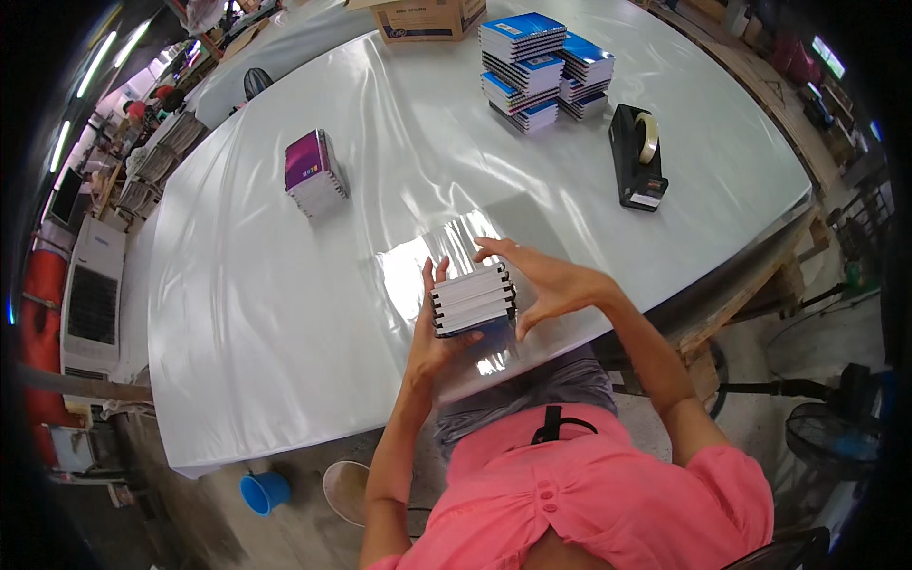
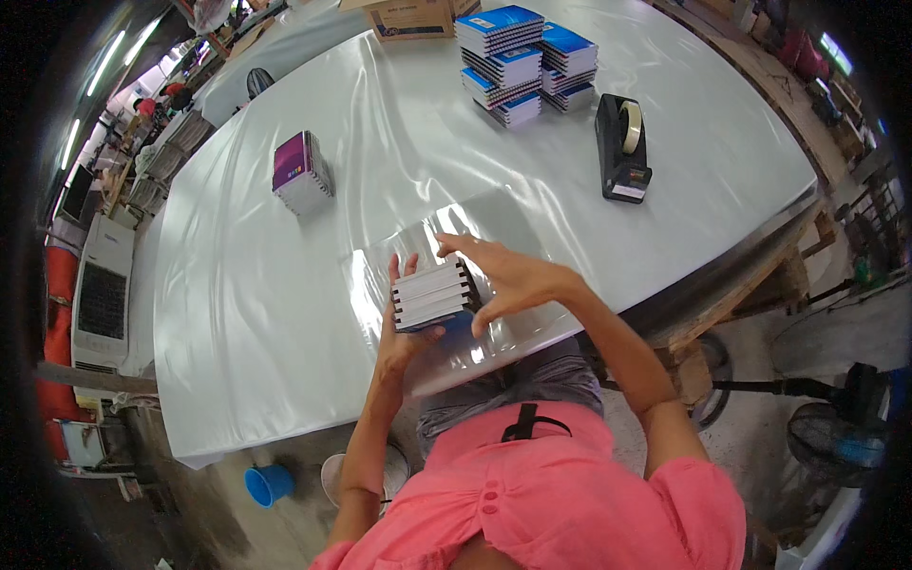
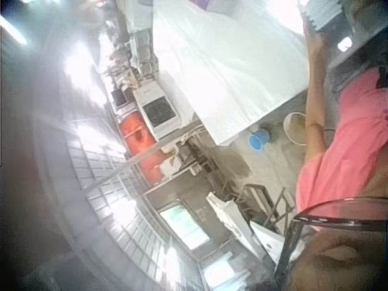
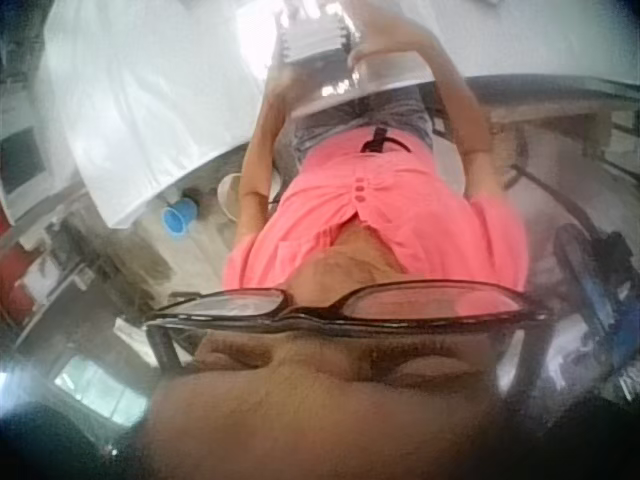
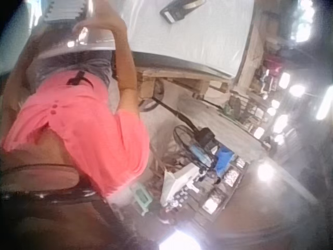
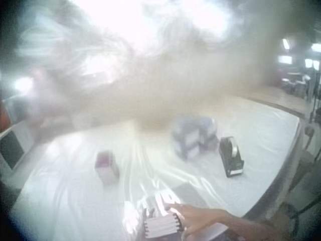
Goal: The person places a notebook on a plastic sheet, wraps the sheet around the notebook, and secures the packaging with tape. They repeat this process for a second notebook, handling each item individually on the work table.
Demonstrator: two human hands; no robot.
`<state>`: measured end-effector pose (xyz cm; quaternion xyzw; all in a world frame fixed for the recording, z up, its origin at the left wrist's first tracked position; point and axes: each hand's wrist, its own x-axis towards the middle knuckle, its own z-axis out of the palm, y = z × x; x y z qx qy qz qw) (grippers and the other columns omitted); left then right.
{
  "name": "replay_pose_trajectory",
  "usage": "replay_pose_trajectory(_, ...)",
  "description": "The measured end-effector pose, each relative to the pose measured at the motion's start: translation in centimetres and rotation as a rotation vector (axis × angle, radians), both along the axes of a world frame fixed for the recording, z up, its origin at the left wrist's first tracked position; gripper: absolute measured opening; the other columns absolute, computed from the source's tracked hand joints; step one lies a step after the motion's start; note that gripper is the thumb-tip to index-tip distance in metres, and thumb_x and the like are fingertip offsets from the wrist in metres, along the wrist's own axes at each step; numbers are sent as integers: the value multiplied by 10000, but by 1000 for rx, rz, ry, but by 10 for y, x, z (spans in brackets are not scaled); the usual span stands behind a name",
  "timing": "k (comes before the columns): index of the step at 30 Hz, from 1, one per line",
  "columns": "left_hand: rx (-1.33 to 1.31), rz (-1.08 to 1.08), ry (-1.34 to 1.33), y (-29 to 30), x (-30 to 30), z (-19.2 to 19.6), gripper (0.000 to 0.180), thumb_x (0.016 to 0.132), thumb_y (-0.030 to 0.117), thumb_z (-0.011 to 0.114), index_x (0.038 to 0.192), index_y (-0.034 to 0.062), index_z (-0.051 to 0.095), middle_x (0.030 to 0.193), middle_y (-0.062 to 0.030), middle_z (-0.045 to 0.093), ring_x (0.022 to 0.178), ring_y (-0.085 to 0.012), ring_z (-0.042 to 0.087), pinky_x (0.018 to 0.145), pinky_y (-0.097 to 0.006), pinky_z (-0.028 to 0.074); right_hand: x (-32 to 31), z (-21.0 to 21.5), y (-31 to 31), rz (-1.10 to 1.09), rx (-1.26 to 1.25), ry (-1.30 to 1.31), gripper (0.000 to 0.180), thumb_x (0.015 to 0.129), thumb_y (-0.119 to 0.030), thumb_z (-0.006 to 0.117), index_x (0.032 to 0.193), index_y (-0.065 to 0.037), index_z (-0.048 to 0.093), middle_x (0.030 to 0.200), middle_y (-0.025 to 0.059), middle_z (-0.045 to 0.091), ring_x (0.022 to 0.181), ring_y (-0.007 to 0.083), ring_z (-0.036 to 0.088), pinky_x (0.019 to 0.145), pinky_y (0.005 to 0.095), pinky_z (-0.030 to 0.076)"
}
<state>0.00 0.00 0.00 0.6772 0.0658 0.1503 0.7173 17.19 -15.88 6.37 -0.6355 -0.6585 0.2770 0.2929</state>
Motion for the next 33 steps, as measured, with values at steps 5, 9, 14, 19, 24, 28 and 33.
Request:
replay_pose_trajectory(5, 114, 161, 18, -13, 7, -4, 1387, 471, 388, 918, 1537, 130, 69, 1586, -93, 166, 1403, -276, 310, 1132, -401, 310, -34, -59, -2, -301, 220, 461, 1013, 633, -155, 893, 1412, -81, 251, 1258, 153, 457, 1222, 268, 450, 1042, 388, 362)
replay_pose_trajectory(9, 286, 199, 47, -10, 1, 3, 1291, 504, 297, 922, 1528, 118, 156, 1562, -97, 248, 1367, -277, 379, 1114, -383, 336, -28, -63, -2, -357, 274, 263, 925, 619, -132, 894, 1342, -104, 316, 1211, 117, 453, 1191, 269, 463, 1023, 374, 376)
replay_pose_trajectory(14, 134, 161, 199, 12, -24, -8, 962, 598, 74, 878, 1437, 50, 407, 1322, -96, 583, 1225, -215, 540, 1045, -344, 411, -28, -64, 1, -349, 378, 307, 900, 578, -144, 912, 1303, -91, 381, 1203, 95, 463, 1160, 264, 487, 999, 374, 395)
replay_pose_trajectory(19, 378, 201, 221, 6, -30, 6, 881, 615, 62, 865, 1394, 9, 458, 1197, -104, 662, 1123, -171, 602, 973, -325, 463, -26, -50, -3, -353, 389, 332, 881, 555, -157, 923, 1286, -89, 435, 1199, 87, 494, 1132, 250, 509, 983, 363, 410)
replay_pose_trajectory(24, 214, 214, 192, 1, -38, -11, 634, 644, 51, 854, 1218, -42, 600, 1100, -82, 676, 1045, -151, 605, 935, -318, 469, -26, -57, -2, -345, 256, 414, 900, 562, -140, 919, 1321, -70, 441, 1207, 91, 537, 1138, 235, 522, 997, 361, 416)
replay_pose_trajectory(28, 270, 230, 267, 6, -31, 2, 666, 737, 116, 798, 1314, -49, 508, 1164, -125, 654, 1092, -179, 594, 948, -320, 465, -18, -53, 3, -430, 210, 447, 898, 590, -125, 907, 1342, -8, 430, 1219, 116, 557, 1144, 227, 539, 1011, 366, 419)
replay_pose_trajectory(33, -5, 229, 383, 30, 8, 28, 602, 900, 308, 680, 1352, -40, 491, 1120, -117, 647, 1006, -187, 613, 885, -313, 494, 11, -30, 34, -609, -67, 760, 768, 675, -335, 862, 1270, 7, 519, 1067, 103, 626, 978, 190, 595, 818, 310, 480)
